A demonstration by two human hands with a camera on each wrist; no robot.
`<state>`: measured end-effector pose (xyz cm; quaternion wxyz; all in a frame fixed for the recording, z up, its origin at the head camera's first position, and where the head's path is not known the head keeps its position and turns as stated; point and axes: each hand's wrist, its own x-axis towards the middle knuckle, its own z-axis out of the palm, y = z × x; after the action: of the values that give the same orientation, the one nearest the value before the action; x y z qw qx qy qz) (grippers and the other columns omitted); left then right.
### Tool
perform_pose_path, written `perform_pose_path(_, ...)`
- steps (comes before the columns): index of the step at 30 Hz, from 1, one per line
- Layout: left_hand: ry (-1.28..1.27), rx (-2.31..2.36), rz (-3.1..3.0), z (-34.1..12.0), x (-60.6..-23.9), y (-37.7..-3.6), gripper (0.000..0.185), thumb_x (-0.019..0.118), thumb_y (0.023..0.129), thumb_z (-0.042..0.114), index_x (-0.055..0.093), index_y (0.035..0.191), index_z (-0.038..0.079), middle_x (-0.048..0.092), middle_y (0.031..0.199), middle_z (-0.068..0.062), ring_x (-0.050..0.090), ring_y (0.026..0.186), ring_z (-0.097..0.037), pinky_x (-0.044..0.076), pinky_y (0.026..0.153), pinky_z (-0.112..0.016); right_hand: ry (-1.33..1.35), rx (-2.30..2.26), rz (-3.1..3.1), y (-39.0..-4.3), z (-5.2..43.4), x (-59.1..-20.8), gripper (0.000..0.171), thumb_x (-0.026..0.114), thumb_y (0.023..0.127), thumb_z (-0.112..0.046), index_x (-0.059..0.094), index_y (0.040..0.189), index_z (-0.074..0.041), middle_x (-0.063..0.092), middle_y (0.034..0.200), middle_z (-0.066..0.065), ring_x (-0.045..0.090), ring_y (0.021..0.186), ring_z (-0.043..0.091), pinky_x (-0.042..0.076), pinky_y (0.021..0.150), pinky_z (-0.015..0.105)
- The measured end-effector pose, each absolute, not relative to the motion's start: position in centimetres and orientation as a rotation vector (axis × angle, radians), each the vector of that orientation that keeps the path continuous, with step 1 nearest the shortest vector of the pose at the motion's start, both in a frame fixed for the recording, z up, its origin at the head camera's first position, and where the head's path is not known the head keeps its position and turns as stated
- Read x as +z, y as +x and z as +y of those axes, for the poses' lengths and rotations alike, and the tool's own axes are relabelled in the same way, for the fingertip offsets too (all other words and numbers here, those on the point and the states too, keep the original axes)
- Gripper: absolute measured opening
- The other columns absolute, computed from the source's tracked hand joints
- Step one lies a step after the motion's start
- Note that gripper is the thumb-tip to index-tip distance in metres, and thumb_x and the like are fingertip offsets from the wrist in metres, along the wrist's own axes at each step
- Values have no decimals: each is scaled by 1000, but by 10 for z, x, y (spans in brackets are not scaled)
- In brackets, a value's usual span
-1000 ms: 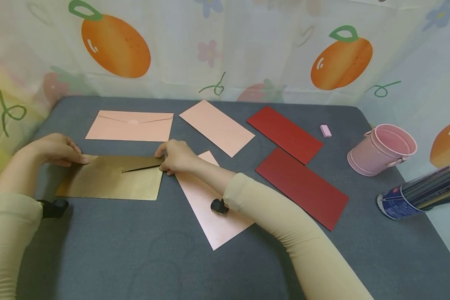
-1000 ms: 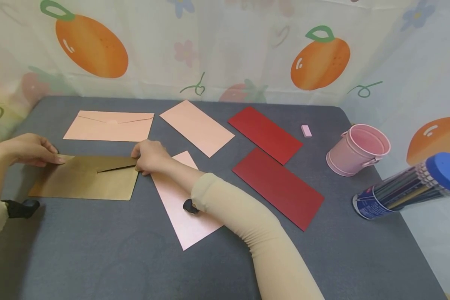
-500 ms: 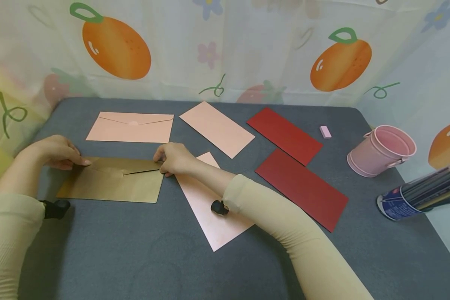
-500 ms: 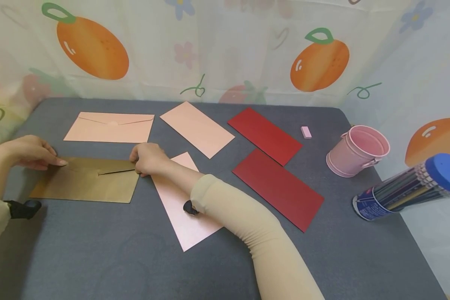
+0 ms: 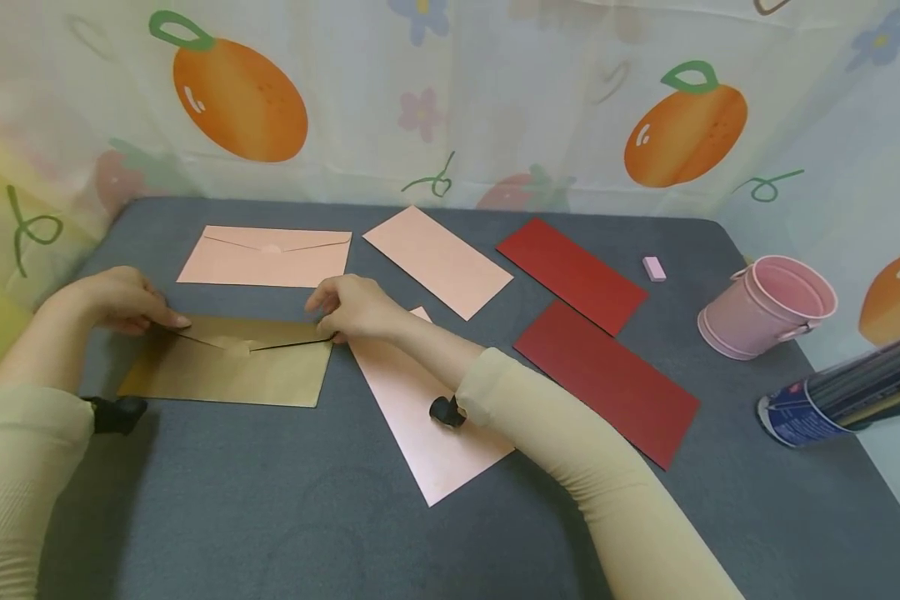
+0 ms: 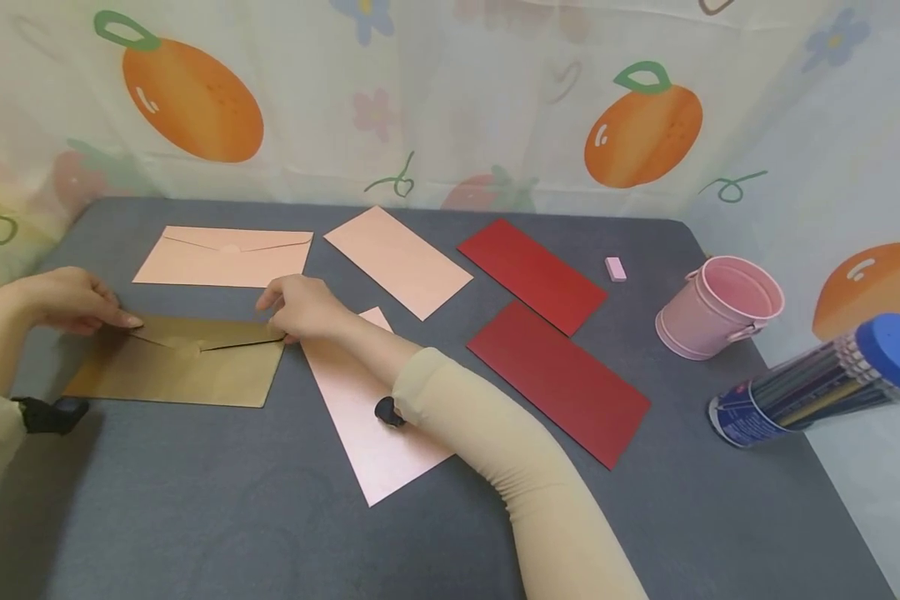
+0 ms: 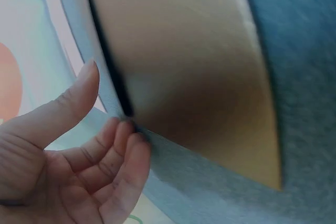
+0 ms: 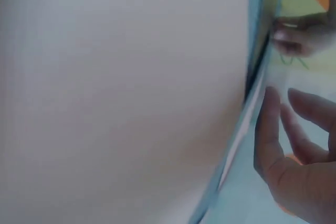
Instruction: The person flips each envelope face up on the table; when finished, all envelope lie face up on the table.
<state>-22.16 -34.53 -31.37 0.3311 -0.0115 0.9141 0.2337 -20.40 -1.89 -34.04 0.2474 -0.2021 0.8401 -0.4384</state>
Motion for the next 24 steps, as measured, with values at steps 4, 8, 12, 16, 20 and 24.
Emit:
perform_pose_path(4,45,496,2571,-335,-311,-226,39,74,86,31,62,83,-6,55,79,-15,56,74,-24,52,66,-35,-578,-1200,2316,-212,-5,-333,33,66,90,-3,65,123,-7,62,126,14,65,106,19,60,72,21)
perform_pose_path(8,90,446,2792,-315,-310,-230,55,70,88,31,54,112,-16,57,109,-38,57,94,-47,48,78,-54,-573,-1219,2322,-219,12,-326,35,65,91,-6,63,126,-6,61,128,14,60,116,22,59,76,21)
perform_pose_path(12,86,578,2898,-287,-310,-234,55,65,92,28,45,122,-13,48,123,-39,48,108,-52,42,88,-62,-556,-1245,2351,-225,30,-324,35,65,91,-6,63,126,-6,61,127,15,61,110,21,59,78,23)
perform_pose_path(16,99,748,2900,-254,-305,-237,57,62,94,27,42,131,-12,46,132,-35,45,119,-50,40,96,-63,-524,-1305,2376,-230,51,-324,34,65,90,-6,64,124,-4,61,125,18,63,103,21,60,80,27)
perform_pose_path(20,148,893,2860,-221,-300,-240,60,61,96,28,39,138,-9,43,140,-33,42,129,-48,38,103,-63,-446,-1345,2398,-235,75,-320,34,65,91,-7,63,125,-4,60,122,17,63,102,21,60,85,30)
perform_pose_path(24,207,977,2830,-192,-302,-246,62,62,95,29,39,140,-7,44,143,-30,42,132,-45,38,107,-60,-378,-1375,2411,-240,102,-316,37,64,91,-7,61,128,-2,58,122,17,61,106,24,59,91,34)
